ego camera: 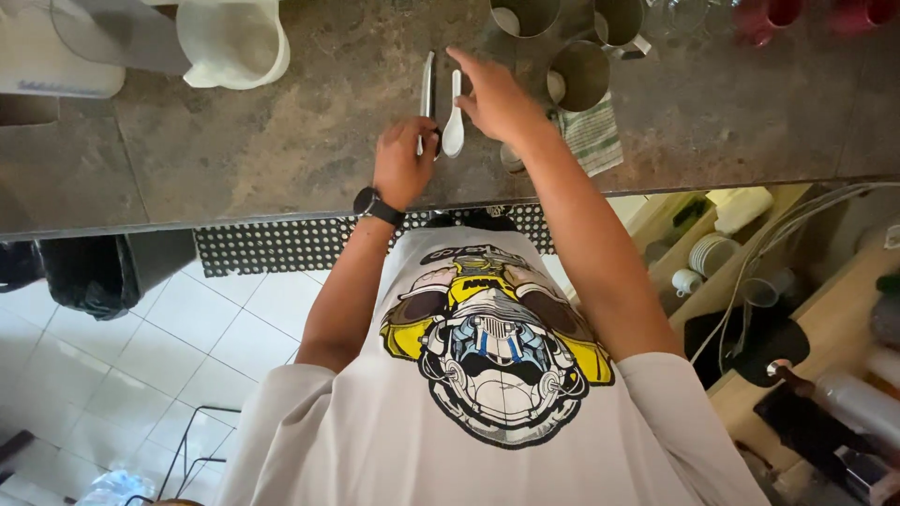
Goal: Drying a metal shaker and wiping down the service counter.
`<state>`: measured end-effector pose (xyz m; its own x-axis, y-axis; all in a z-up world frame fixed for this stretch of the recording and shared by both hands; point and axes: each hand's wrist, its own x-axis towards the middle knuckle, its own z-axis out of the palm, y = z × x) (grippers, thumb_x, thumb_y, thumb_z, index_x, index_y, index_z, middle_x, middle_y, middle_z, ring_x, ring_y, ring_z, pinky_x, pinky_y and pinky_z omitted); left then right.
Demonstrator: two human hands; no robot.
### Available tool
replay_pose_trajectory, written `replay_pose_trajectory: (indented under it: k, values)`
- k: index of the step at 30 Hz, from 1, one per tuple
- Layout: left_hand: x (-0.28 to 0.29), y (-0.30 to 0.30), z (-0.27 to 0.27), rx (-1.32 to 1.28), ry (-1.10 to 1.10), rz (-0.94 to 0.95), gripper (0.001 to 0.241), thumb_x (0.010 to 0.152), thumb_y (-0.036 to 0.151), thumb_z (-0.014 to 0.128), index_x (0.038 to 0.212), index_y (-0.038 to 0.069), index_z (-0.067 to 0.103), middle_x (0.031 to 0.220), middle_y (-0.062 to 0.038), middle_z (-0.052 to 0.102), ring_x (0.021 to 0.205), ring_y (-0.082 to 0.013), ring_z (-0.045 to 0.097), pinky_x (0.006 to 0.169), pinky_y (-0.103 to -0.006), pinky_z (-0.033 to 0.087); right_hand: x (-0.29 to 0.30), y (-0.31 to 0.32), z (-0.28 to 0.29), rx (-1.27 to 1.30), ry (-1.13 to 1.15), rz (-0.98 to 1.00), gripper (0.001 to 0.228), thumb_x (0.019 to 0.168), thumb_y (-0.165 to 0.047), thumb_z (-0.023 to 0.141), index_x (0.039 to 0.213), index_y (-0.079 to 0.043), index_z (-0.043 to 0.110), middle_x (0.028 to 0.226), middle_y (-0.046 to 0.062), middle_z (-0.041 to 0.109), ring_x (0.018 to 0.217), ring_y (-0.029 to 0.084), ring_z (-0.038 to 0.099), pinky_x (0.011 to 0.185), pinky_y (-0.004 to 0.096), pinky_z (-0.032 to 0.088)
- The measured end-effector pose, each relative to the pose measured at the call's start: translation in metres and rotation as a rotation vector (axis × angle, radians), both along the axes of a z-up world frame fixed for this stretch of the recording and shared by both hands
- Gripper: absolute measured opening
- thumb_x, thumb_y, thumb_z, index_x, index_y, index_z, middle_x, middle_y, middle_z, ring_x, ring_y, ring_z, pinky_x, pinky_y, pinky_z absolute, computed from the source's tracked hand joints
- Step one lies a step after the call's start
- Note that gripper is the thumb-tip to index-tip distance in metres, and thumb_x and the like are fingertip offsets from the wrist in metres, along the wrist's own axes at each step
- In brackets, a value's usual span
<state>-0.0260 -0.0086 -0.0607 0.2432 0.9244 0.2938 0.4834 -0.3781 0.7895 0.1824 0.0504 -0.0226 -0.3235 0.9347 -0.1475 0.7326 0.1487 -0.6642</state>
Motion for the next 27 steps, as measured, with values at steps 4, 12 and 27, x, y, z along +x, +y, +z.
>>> replay_pose_trajectory:
  k: [4,12,27]
  values:
    - [0.004,0.008,0.000,0.027,0.083,0.028,0.023,0.086,0.006,0.069,0.109,0.009,0.067,0.095,-0.006,0.068,0.088,-0.0301,0.060,0.076,-0.0412,0.047,0.000,-0.028,0.044,0.123,0.073,0.027,0.061,0.096,-0.002,0.073,0.149,-0.005,0.043,0.134,0.017,0.061,0.085,0.028,0.066,0.075,0.039,0.055]
    - [0.018,0.030,-0.006,0.171,0.327,0.005,0.033,0.088,0.018,0.073,0.119,0.011,0.064,0.096,-0.005,0.065,0.097,-0.0283,0.057,0.086,-0.0419,0.038,0.046,-0.140,0.038,0.475,0.268,-0.422,0.031,0.099,-0.005,0.069,0.129,-0.001,0.060,0.116,0.014,0.063,0.096,0.023,0.059,0.083,0.037,0.052]
    - [0.069,-0.023,0.012,-0.317,-0.104,-0.517,0.091,0.078,0.003,0.074,0.158,0.004,0.031,0.158,-0.020,0.046,0.147,-0.0374,0.048,0.124,-0.0436,0.040,0.066,-0.150,-0.038,0.387,0.266,-0.409,0.088,0.074,-0.004,0.093,0.146,-0.006,0.043,0.146,0.018,0.049,0.132,0.039,0.051,0.114,0.050,0.044]
